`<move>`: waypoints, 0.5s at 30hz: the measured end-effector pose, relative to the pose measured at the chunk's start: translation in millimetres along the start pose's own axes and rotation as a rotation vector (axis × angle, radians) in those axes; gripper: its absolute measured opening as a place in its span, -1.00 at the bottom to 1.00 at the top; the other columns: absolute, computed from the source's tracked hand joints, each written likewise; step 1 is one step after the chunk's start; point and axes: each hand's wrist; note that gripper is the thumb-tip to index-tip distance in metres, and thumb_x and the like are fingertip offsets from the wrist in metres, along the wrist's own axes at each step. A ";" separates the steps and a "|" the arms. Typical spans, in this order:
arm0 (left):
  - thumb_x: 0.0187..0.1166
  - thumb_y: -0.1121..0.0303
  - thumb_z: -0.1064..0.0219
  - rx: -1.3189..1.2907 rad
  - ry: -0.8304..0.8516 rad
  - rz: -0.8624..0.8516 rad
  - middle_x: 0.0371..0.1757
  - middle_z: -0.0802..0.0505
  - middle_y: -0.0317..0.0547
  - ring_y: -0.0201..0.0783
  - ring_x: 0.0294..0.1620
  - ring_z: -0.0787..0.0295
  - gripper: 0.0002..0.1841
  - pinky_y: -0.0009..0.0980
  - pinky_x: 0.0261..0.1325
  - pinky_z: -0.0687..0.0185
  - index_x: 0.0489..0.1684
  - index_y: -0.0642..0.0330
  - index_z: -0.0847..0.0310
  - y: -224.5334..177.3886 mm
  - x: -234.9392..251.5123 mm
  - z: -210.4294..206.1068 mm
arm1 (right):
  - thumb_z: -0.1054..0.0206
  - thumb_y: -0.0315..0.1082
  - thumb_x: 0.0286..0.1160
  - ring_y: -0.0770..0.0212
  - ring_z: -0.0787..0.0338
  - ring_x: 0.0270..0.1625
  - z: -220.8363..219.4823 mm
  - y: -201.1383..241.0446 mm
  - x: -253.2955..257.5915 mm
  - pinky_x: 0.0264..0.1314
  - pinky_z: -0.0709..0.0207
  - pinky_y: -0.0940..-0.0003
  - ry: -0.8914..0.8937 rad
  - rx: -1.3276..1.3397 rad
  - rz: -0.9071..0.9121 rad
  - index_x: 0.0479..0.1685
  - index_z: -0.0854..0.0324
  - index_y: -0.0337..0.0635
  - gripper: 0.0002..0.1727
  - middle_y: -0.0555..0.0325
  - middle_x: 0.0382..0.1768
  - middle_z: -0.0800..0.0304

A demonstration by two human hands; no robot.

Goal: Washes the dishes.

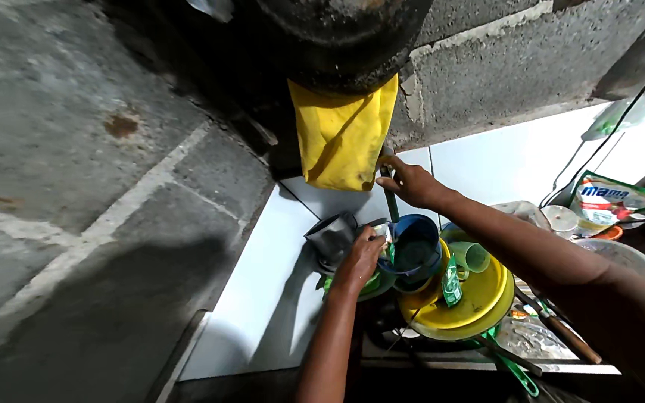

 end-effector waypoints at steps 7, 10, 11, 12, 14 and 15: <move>0.71 0.42 -0.27 0.004 -0.195 -0.114 0.16 -0.75 0.22 0.10 0.11 -0.79 -0.80 0.00 0.20 -0.72 -0.08 0.32 -0.81 -11.6 -22.2 27.2 | -0.05 -0.33 0.88 0.03 -0.86 0.05 -3.9 -29.6 -57.5 0.04 -0.78 0.08 0.098 0.480 -0.282 0.83 -0.08 -0.05 -0.43 -0.16 0.45 -0.58; 0.66 0.43 -0.32 0.014 -0.250 -0.146 0.15 -0.74 0.15 0.04 0.05 -0.79 -0.85 -0.03 0.11 -0.76 -0.12 0.28 -0.81 -33.6 -18.6 45.8 | 0.00 -0.34 0.89 0.11 -0.87 0.05 -8.3 -37.7 -86.0 0.10 -0.78 0.17 0.125 0.689 -0.354 0.78 -0.16 -0.01 -0.49 -0.08 0.44 -0.61; 0.64 0.45 -0.34 0.017 -0.287 -0.179 0.13 -0.74 0.15 0.03 0.01 -0.80 -0.87 -0.05 0.06 -0.77 -0.15 0.28 -0.81 -42.5 -15.1 51.1 | 0.03 -0.36 0.89 0.14 -0.86 0.05 -7.3 -37.6 -94.6 0.12 -0.77 0.20 0.127 0.762 -0.370 0.77 -0.16 -0.04 -0.49 -0.08 0.40 -0.62; 0.61 0.46 -0.36 0.016 -0.330 -0.226 0.08 -0.75 0.15 0.01 -0.04 -0.80 -0.88 -0.08 0.01 -0.78 -0.18 0.29 -0.82 -51.3 -10.4 55.0 | 0.05 -0.37 0.89 0.19 -0.85 0.02 -5.1 -36.0 -103.2 0.11 -0.75 0.26 0.123 0.835 -0.389 0.76 -0.15 -0.10 -0.51 -0.06 0.35 -0.63; 0.61 0.45 -0.36 0.027 -0.366 -0.287 0.06 -0.74 0.13 -0.02 -0.06 -0.79 -0.89 -0.11 -0.03 -0.78 -0.19 0.26 -0.82 -70.6 1.5 60.4 | 0.06 -0.33 0.91 0.23 -0.85 0.00 0.3 -32.8 -118.8 0.09 -0.75 0.34 0.088 0.990 -0.466 0.72 -0.18 -0.17 -0.53 -0.03 0.29 -0.65; 0.62 0.44 -0.36 0.025 -0.364 -0.307 0.07 -0.74 0.13 -0.02 -0.04 -0.79 -0.88 -0.11 -0.01 -0.77 -0.18 0.26 -0.81 -80.9 8.5 60.8 | 0.04 -0.27 0.92 0.22 -0.85 0.01 2.5 -33.3 -126.2 0.08 -0.76 0.34 0.064 1.073 -0.520 0.70 -0.21 -0.17 -0.53 0.00 0.26 -0.67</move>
Point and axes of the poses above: each hand's wrist, its own x-axis towards the middle knuckle, its own z-axis out of the back of the hand, y = z × x
